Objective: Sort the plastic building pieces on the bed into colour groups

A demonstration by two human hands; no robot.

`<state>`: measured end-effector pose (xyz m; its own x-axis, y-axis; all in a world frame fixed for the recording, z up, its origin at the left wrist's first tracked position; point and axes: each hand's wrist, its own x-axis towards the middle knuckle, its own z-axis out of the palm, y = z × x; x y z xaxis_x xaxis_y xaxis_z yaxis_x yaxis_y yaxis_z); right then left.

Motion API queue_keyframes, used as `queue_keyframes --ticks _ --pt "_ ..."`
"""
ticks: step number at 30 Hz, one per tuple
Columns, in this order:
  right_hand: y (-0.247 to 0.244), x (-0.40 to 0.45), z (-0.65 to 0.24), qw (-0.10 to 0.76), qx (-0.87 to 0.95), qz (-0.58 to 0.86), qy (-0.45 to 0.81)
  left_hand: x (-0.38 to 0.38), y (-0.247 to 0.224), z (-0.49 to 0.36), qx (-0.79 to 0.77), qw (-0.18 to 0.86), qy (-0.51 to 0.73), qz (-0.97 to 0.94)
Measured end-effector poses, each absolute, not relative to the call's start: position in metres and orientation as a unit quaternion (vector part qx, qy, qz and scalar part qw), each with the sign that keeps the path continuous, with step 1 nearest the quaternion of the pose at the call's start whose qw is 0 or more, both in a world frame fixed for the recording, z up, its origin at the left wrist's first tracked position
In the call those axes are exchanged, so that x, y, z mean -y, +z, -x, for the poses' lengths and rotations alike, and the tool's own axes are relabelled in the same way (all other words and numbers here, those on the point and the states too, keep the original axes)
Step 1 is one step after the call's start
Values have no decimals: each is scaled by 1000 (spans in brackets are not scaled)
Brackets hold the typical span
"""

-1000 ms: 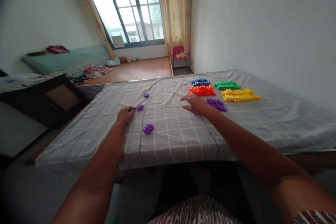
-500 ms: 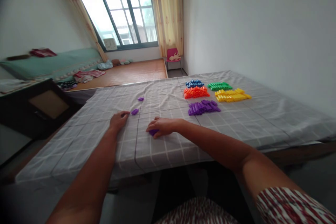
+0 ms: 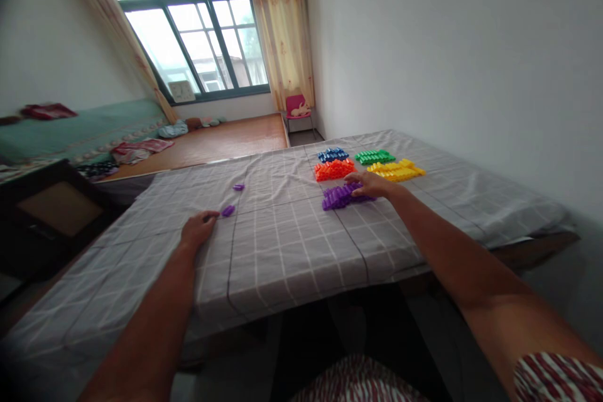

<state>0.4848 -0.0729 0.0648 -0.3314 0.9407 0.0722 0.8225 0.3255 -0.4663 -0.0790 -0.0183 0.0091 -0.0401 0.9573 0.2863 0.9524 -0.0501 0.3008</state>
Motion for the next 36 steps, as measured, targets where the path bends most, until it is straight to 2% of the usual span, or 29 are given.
queue_keyframes --ticks 3,6,9,13,17,21,25,29,36 --pt "69 70 -480 152 810 548 141 19 8 79 -690 4 210 -692" --pt "77 60 -443 183 835 509 98 20 6 77 -687 11 212 -695" --pt "77 49 -370 199 869 443 92 21 5 75 -684 17 217 -696" --pt "59 38 -245 157 931 315 97 23 2 74 -686 22 224 -692" --pt "40 23 -145 140 917 363 86 24 1 75 -684 33 244 -687" --pt "34 8 -99 142 889 431 63 23 1 77 -674 45 256 -692" --pt "33 6 -99 130 896 420 61 21 1 79 -672 54 249 -695" --pt "36 21 -137 124 901 411 64 19 2 80 -672 48 239 -699" --pt "69 48 -322 244 872 421 45 21 7 79 -678 37 216 -702"
